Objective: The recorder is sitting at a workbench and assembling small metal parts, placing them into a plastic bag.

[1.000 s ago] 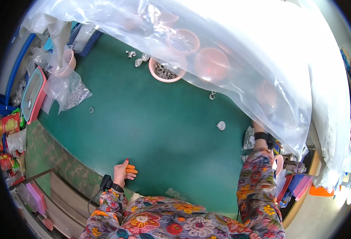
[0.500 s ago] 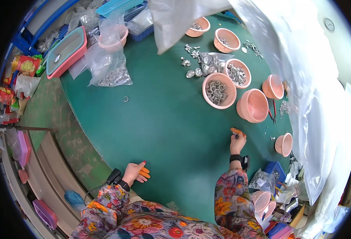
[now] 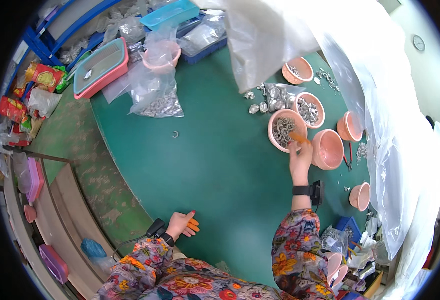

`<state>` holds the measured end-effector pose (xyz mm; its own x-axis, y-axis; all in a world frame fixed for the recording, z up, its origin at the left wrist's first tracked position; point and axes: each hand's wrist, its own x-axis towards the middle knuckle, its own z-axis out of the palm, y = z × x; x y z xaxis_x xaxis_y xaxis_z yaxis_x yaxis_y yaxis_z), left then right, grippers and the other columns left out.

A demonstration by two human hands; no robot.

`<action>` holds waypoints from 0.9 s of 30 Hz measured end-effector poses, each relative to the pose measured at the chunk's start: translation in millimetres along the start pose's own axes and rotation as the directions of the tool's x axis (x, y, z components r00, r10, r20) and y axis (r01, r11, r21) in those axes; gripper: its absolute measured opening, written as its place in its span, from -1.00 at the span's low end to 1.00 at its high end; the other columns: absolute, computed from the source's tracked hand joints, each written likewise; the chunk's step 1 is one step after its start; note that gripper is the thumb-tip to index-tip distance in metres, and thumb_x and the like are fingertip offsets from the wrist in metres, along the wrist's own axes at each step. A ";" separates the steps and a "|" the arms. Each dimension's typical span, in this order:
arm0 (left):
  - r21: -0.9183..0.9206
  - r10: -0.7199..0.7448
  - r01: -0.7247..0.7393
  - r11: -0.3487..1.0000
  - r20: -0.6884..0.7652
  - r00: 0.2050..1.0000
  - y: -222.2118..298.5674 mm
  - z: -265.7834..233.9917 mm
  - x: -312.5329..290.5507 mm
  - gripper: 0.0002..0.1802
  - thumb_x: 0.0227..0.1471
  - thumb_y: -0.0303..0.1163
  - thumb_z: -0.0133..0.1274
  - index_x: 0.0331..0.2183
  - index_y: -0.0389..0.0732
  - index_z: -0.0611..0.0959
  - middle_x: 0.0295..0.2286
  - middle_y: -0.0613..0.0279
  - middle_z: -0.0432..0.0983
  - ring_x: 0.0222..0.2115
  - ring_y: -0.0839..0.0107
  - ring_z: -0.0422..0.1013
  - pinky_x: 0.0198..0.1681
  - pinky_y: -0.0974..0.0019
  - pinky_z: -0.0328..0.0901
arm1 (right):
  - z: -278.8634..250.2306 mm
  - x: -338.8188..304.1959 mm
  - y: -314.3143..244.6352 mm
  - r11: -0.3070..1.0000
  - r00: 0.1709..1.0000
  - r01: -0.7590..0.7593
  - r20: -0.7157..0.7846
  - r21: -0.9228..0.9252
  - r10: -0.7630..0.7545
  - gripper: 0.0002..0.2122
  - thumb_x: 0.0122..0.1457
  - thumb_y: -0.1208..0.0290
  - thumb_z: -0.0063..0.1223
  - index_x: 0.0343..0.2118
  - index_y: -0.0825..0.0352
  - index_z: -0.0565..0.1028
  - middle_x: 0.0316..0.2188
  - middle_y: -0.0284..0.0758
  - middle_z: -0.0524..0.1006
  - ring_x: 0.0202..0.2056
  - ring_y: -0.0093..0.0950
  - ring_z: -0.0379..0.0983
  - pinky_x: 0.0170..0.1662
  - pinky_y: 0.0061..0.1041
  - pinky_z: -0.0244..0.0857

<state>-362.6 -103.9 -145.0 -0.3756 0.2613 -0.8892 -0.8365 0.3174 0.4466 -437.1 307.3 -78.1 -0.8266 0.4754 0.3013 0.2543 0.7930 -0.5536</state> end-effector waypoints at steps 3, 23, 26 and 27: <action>0.006 0.015 -0.015 1.000 -0.016 1.000 -4.2 -4.8 -1.1 -0.41 0.14 -0.03 -0.03 -0.43 -0.50 0.62 -0.57 -0.07 0.58 -0.73 0.32 0.49 -0.74 0.44 0.36 | 25.0 -26.4 -3.2 0.955 0.985 0.171 0.013 -0.241 -0.173 -0.73 -0.02 0.39 0.21 -0.21 0.25 0.52 -0.24 -0.25 0.46 -0.11 -0.24 0.31 -0.05 -0.23 0.15; 0.006 0.170 -0.170 0.985 0.035 0.985 -16.0 0.1 2.3 -0.49 0.18 -0.09 -0.07 -0.37 -0.45 0.60 -0.52 -0.01 0.60 -0.69 0.34 0.51 -0.67 0.44 0.39 | -59.4 -227.9 -9.4 0.905 0.989 0.135 0.115 -0.404 -0.096 -0.84 -0.05 0.39 0.19 -0.35 0.18 0.55 -0.35 -0.38 0.44 -0.18 -0.36 0.30 -0.03 -0.17 0.05; -0.061 0.216 -0.214 0.975 0.033 0.976 -33.6 -9.6 -3.0 -0.55 0.20 -0.15 -0.10 -0.31 -0.43 0.57 -0.47 0.01 0.60 -0.64 0.36 0.52 -0.61 0.43 0.42 | -76.8 -241.9 -35.6 0.915 0.991 0.112 0.108 -0.388 -0.075 -0.69 -0.09 0.35 0.25 -0.21 0.17 0.53 -0.29 -0.36 0.45 -0.16 -0.34 0.31 0.01 -0.13 0.05; -0.096 0.253 -0.251 0.963 0.014 0.967 -43.2 -14.8 -5.7 -0.58 0.21 -0.17 -0.12 -0.27 -0.41 0.56 -0.45 0.03 0.59 -0.63 0.37 0.52 -0.58 0.43 0.43 | -83.9 -243.7 -52.4 0.929 0.994 0.103 0.069 -0.354 -0.084 -0.64 -0.10 0.34 0.27 -0.16 0.17 0.52 -0.26 -0.34 0.45 -0.15 -0.34 0.32 0.02 -0.13 0.04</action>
<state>-330.2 -132.6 -160.7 -0.5694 0.3459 -0.7457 -0.7501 0.1526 0.6435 -206.8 181.9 -57.4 -0.8775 0.3799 0.2928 0.3292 0.9210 -0.2082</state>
